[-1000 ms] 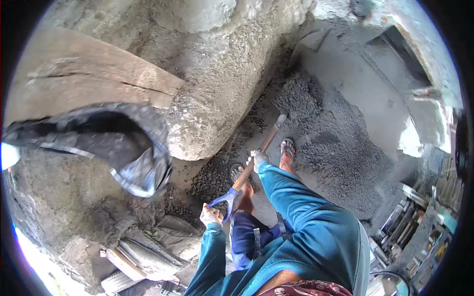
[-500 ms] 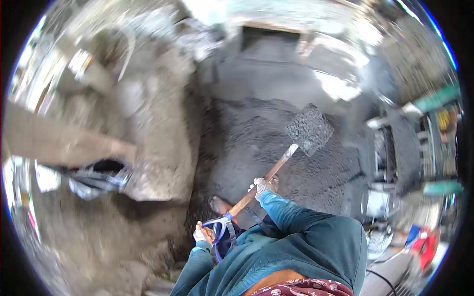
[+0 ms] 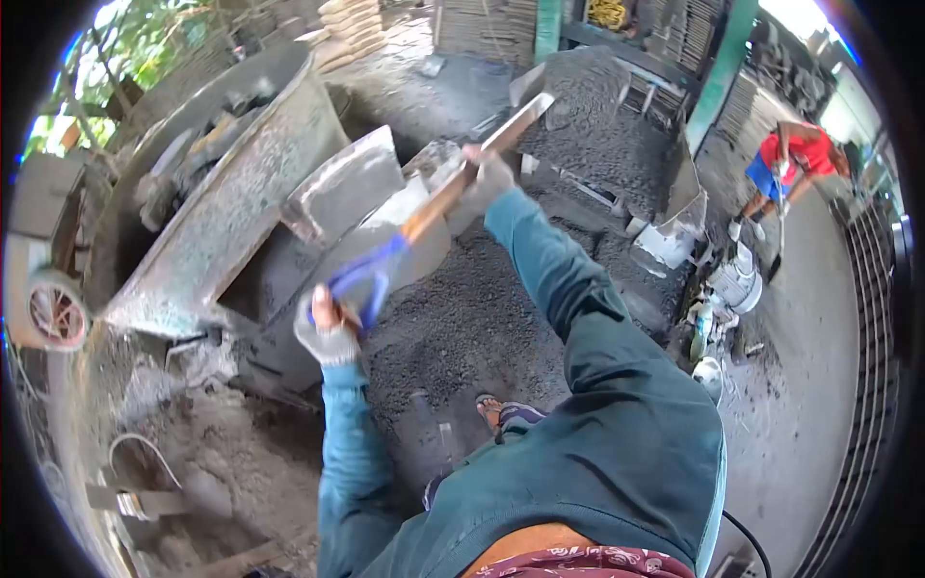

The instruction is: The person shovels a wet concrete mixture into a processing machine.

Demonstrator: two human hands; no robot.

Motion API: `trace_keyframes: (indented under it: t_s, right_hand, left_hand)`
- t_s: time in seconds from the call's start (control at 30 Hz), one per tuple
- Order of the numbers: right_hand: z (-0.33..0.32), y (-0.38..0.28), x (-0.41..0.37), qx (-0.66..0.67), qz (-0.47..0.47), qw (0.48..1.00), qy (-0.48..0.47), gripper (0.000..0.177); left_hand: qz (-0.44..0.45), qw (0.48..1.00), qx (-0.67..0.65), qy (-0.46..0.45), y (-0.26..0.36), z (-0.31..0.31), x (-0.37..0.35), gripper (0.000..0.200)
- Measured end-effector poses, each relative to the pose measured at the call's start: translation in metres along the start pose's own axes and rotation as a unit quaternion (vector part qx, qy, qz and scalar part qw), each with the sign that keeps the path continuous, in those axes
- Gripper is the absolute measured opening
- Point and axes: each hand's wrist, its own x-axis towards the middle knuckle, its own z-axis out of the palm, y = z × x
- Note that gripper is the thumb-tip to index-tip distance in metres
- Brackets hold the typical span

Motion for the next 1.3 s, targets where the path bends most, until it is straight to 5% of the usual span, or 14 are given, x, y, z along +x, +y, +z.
trace_keyframes:
  t_s: [0.07,0.13,0.2,0.27,0.33,0.47,0.57,0.6,0.7,0.9,1.03,1.1,1.2,1.3]
  right_hand:
    - [-0.012,-0.048,0.052,0.032,-0.049,0.996,-0.066,0.008]
    - [-0.012,-0.094,0.042,0.056,-0.093,0.994,-0.031,0.009]
    - [-0.056,-0.124,0.043,0.018,-0.109,0.992,-0.055,0.015]
    - [-0.093,-0.129,0.02,-0.017,-0.127,0.992,0.013,0.016]
    - [-0.128,-0.102,-0.012,-0.026,-0.1,0.994,-0.02,0.009]
    - [-0.116,-0.032,-0.078,-0.065,-0.023,0.997,-0.041,0.013]
    - [-0.078,0.03,-0.106,-0.11,0.019,0.99,-0.081,0.019]
    - [-0.073,0.057,-0.111,-0.09,0.041,0.99,-0.104,0.023]
    - [-0.059,0.138,-0.136,-0.058,0.102,0.989,-0.091,0.019]
    - [-0.156,0.356,-0.211,-0.193,0.314,0.925,0.091,0.011]
    - [-0.27,0.476,-0.335,-0.348,0.458,0.795,0.193,0.012]
    - [-0.389,0.515,-0.417,-0.36,0.581,0.691,0.235,0.019]
    - [-0.451,0.505,-0.546,-0.343,0.684,0.628,0.145,0.016]
    - [-0.471,0.537,-0.566,-0.389,0.719,0.546,0.185,0.015]
  left_hand:
    - [0.222,0.951,0.19,-0.097,0.034,0.057,0.025,0.035]
    - [0.44,0.831,0.273,-0.202,0.036,0.098,0.034,0.031]
    - [0.511,0.749,0.27,-0.325,0.026,0.123,0.009,0.029]
    - [0.434,0.705,0.318,-0.461,0.011,0.119,-0.029,0.032]
    - [0.486,0.742,0.258,-0.382,-0.038,0.092,-0.062,0.037]
    - [0.38,0.828,0.255,-0.325,-0.065,-0.011,-0.109,0.042]
    - [0.111,0.959,0.159,-0.205,-0.055,-0.094,-0.143,0.049]
    - [-0.029,0.98,0.114,-0.162,-0.045,-0.122,-0.152,0.053]
    - [-0.181,0.981,-0.06,0.04,-0.05,-0.202,-0.183,0.053]
    - [-0.383,0.8,-0.118,0.448,-0.05,-0.334,-0.298,0.053]
    - [-0.434,0.689,-0.227,0.535,-0.059,-0.409,-0.483,0.045]
    - [-0.38,0.645,-0.139,0.648,-0.053,-0.407,-0.595,0.057]
    - [-0.448,0.478,-0.095,0.749,0.013,-0.357,-0.675,0.05]
    - [-0.477,0.425,-0.117,0.76,0.026,-0.338,-0.696,0.051]
